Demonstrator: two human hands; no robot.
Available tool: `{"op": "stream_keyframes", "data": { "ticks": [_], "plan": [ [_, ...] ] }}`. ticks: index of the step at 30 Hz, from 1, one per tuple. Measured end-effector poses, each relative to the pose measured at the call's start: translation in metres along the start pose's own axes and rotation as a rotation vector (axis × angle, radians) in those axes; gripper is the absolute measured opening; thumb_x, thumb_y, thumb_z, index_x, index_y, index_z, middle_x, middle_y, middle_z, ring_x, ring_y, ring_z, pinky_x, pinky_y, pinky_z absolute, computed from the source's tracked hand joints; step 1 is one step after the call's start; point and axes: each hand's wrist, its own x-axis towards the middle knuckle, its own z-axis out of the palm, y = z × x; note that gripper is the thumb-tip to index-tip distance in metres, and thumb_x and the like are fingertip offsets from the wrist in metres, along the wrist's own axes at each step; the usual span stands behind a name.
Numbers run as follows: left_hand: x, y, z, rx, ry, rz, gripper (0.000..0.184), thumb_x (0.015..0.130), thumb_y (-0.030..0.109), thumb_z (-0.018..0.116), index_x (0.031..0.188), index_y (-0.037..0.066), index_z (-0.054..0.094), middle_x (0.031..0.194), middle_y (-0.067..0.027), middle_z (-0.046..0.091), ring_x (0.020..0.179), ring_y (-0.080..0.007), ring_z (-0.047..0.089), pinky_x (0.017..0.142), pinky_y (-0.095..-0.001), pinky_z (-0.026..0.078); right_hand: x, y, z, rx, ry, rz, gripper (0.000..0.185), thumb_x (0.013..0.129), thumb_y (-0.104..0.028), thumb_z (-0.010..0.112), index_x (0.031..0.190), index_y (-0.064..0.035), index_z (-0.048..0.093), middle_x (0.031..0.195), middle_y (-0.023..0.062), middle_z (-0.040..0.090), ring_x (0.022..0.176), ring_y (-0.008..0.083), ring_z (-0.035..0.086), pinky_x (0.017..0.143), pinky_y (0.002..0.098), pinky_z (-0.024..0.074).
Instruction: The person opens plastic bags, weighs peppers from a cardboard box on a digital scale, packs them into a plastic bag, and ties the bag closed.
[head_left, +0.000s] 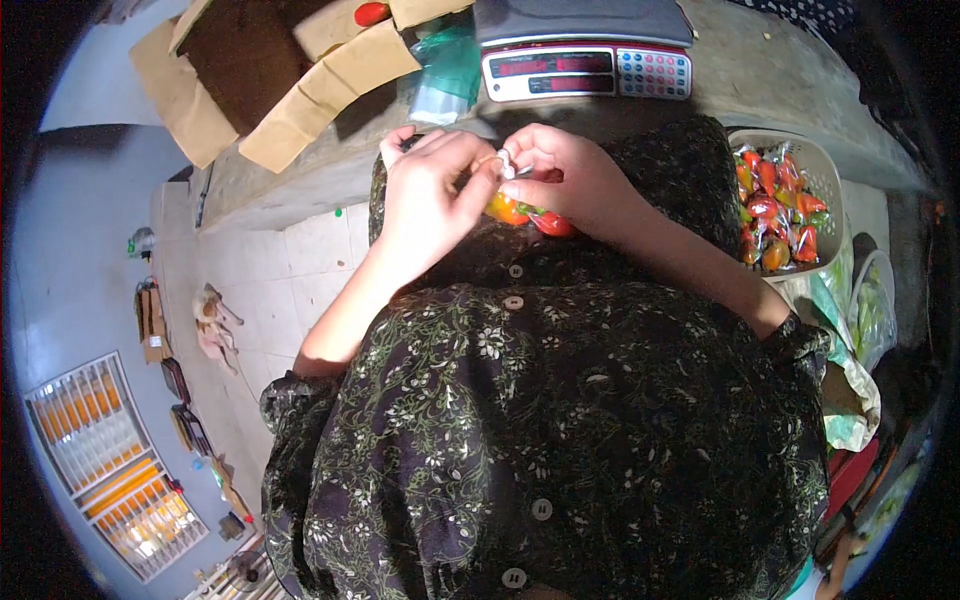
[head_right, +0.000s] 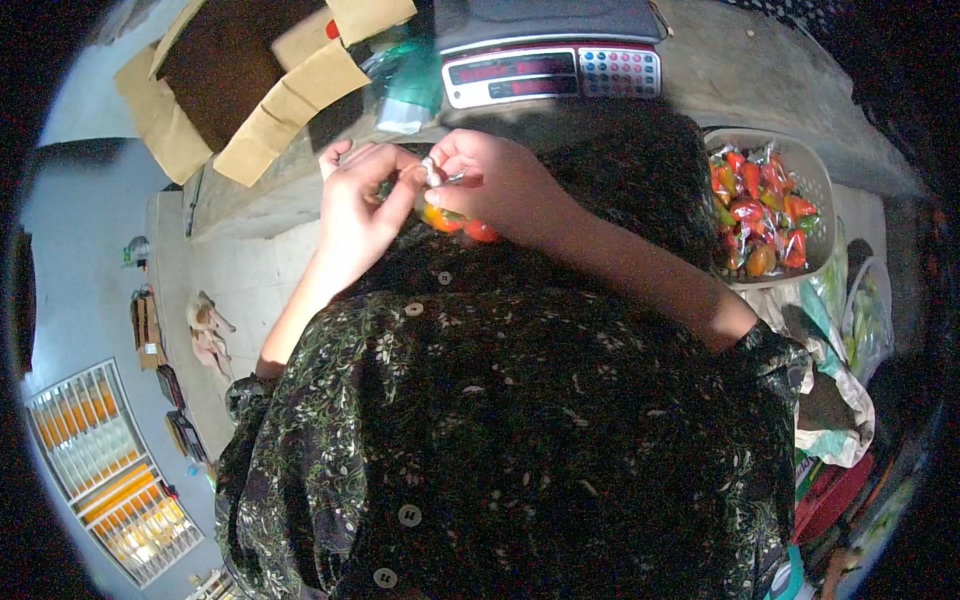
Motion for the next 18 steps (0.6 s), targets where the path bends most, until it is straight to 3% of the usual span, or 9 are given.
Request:
{"op": "stream_keyframes", "data": {
  "ticks": [2,3,6,7,15,18],
  "plan": [
    [-0.001,-0.007,0.004,-0.13,0.027,-0.066,0.009,0.079,0.016,0.061,0.076,0.009,0.06,0.069,-0.0035,0.059,0.075,-0.0195,0.058,0.091,-0.0404,0.026,0.005,-0.001,0.0,-0.069,-0.01,0.004,0.033,0.08,-0.009,0.065,0.11,0.0027,0.056,0.089,0.0057,0.061,0.081,0.0094,0.058,0.072,0.0243,0.0473],
    [-0.001,-0.009,0.005,-0.1,0.069,-0.025,0.009,0.082,0.013,0.06,0.077,0.006,0.059,0.069,-0.0028,0.058,0.072,-0.014,0.056,0.085,-0.0336,0.033,0.006,-0.002,-0.001,-0.105,-0.016,0.004,0.03,0.082,-0.007,0.063,0.11,0.002,0.057,0.089,0.0046,0.06,0.084,0.0089,0.058,0.074,0.0233,0.0466],
    [0.004,-0.02,0.006,-0.673,0.164,-0.314,0.01,0.085,0.009,0.058,0.078,0.002,0.059,0.069,-0.0012,0.057,0.073,-0.0079,0.053,0.075,-0.0253,0.038,0.014,0.001,-0.005,-0.115,-0.206,-0.006,0.022,0.084,-0.007,0.061,0.103,0.0031,0.062,0.09,0.0054,0.06,0.085,0.0105,0.058,0.075,0.024,0.0467],
    [0.005,-0.021,0.005,-0.69,0.16,-0.251,0.01,0.087,0.007,0.056,0.081,0.0,0.059,0.073,0.0008,0.058,0.076,-0.0051,0.05,0.068,-0.0198,0.039,0.014,-0.001,-0.006,-0.162,-0.213,-0.022,0.019,0.085,-0.008,0.06,0.1,0.0033,0.063,0.09,0.0053,0.061,0.085,0.0107,0.059,0.076,0.0243,0.0466],
    [0.004,-0.028,0.019,-1.014,-0.005,-0.354,0.016,0.093,0.013,0.052,0.1,0.0,0.057,0.091,-0.0004,0.06,0.086,-0.0072,0.053,0.08,-0.0224,0.041,0.012,-0.002,-0.009,-0.232,-0.186,0.025,0.021,0.088,-0.016,0.057,0.096,0.0023,0.065,0.092,0.0071,0.065,0.086,0.012,0.061,0.08,0.0261,0.0464],
    [0.004,-0.013,0.021,-1.071,-0.049,-0.36,0.024,0.094,0.016,0.049,0.108,0.0,0.059,0.101,-0.0025,0.06,0.099,-0.0101,0.052,0.092,-0.0252,0.038,0.013,0.008,-0.009,-0.214,-0.112,-0.047,0.023,0.086,-0.024,0.058,0.093,-0.0057,0.069,0.086,0.009,0.068,0.079,0.013,0.064,0.072,0.0274,0.0491]
  ]
}}
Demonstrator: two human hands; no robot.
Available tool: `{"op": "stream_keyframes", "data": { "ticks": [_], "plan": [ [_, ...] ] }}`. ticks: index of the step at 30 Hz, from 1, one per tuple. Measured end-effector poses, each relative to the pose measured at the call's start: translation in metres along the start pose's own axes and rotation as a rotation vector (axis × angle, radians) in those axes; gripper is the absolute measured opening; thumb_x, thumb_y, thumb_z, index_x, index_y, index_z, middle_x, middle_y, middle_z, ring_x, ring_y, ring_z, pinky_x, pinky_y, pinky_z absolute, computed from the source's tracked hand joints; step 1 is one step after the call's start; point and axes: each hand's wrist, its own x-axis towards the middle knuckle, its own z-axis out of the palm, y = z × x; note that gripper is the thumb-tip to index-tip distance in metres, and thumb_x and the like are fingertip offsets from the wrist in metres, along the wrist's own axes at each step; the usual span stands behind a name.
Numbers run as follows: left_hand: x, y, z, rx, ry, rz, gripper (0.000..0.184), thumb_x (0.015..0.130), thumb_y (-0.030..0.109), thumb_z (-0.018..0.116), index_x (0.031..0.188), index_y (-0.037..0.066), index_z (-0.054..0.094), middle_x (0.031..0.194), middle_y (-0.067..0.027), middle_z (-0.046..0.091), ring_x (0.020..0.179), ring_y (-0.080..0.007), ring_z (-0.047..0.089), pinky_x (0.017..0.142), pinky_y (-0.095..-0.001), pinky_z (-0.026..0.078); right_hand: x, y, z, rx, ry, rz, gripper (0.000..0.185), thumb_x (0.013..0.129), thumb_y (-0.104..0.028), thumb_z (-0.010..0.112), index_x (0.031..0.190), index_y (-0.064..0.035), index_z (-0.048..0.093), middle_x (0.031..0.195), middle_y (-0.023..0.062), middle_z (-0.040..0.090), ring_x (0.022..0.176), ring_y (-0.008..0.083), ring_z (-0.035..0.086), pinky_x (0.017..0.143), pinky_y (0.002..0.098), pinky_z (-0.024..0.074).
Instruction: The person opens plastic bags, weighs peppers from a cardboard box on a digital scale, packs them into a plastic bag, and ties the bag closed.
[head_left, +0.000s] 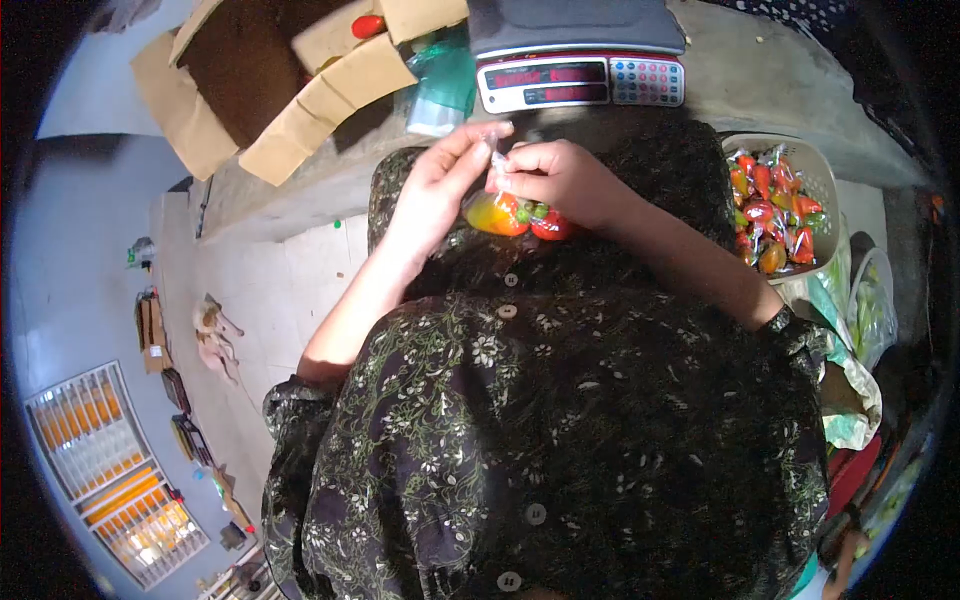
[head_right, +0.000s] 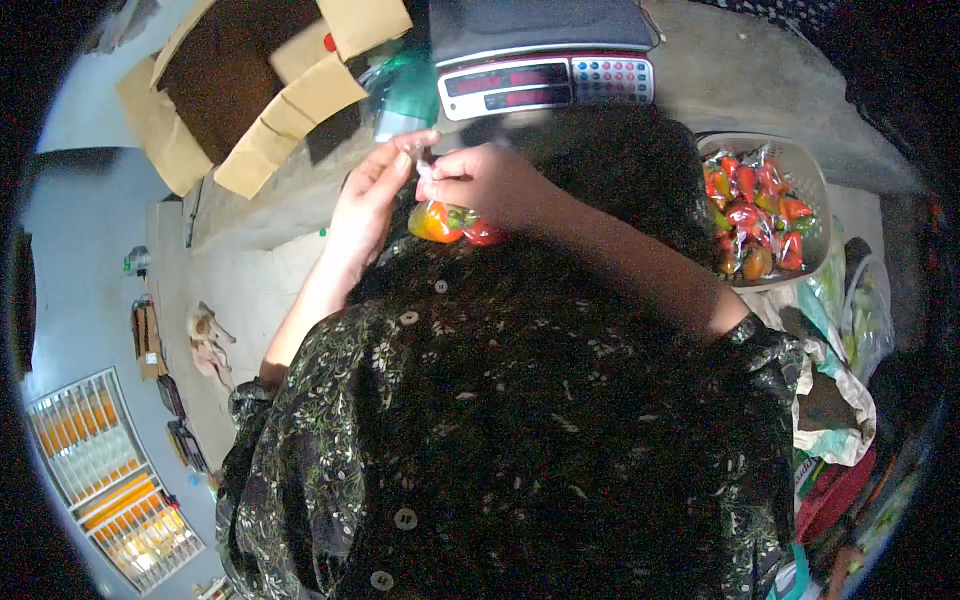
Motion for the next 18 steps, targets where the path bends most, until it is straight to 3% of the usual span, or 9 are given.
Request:
{"op": "stream_keyframes", "data": {
  "ticks": [4,6,8,10,12,18],
  "plan": [
    [0.002,-0.003,-0.008,0.276,-0.077,0.02,0.025,0.095,0.018,0.047,0.09,-0.001,0.062,0.089,-0.0031,0.061,0.086,-0.0109,0.053,0.085,-0.0251,0.039,0.006,0.023,0.005,-0.152,0.116,-0.164,0.025,0.082,-0.032,0.063,0.086,-0.0081,0.069,0.08,0.0107,0.066,0.073,0.0212,0.065,0.07,0.0318,0.05],
    [-0.008,0.01,0.007,0.151,0.042,-0.019,0.026,0.096,0.02,0.045,0.082,0.002,0.058,0.082,-0.0018,0.057,0.081,-0.0109,0.051,0.08,-0.025,0.038,0.004,0.021,0.008,-0.268,0.165,-0.278,0.027,0.077,-0.036,0.066,0.083,-0.0092,0.069,0.078,0.0105,0.064,0.07,0.0259,0.064,0.067,0.0338,0.0501],
    [-0.013,0.019,0.013,0.078,0.099,-0.027,0.026,0.096,0.022,0.045,0.08,0.003,0.053,0.081,-0.002,0.054,0.08,-0.0106,0.047,0.077,-0.025,0.037,-0.007,0.0,0.005,-0.417,0.205,-0.372,0.017,0.077,-0.024,0.067,0.082,-0.0086,0.067,0.079,0.0048,0.062,0.074,0.0226,0.061,0.069,0.0324,0.0471],
    [-0.018,0.025,0.018,0.109,0.153,0.011,0.026,0.095,0.02,0.045,0.074,0.005,0.047,0.077,-0.0006,0.045,0.076,-0.011,0.04,0.072,-0.0237,0.031,-0.016,-0.015,0.002,-0.68,0.291,-0.33,0.016,0.076,-0.03,0.065,0.08,-0.0144,0.066,0.088,-0.0029,0.06,0.091,0.0167,0.057,0.084,0.0398,0.0371],
    [-0.02,0.024,0.022,0.058,0.122,0.036,0.026,0.095,0.02,0.046,0.073,0.006,0.046,0.076,-0.0005,0.042,0.075,-0.0111,0.038,0.071,-0.0234,0.029,-0.016,-0.006,-0.006,-0.812,0.393,-0.462,0.016,0.077,-0.033,0.064,0.082,-0.018,0.066,0.095,-0.0066,0.058,0.101,0.0128,0.052,0.088,0.0437,0.031],
    [-0.023,0.017,0.03,0.07,0.053,0.025,0.026,0.095,0.02,0.046,0.073,0.005,0.045,0.077,-0.0012,0.041,0.076,-0.0106,0.037,0.072,-0.0234,0.028,-0.029,0.007,-0.022,-1.038,0.294,-0.343,0.015,0.078,-0.036,0.061,0.085,-0.0239,0.066,0.098,-0.0087,0.058,0.103,0.0122,0.051,0.093,0.0432,0.0301]
  ]
}}
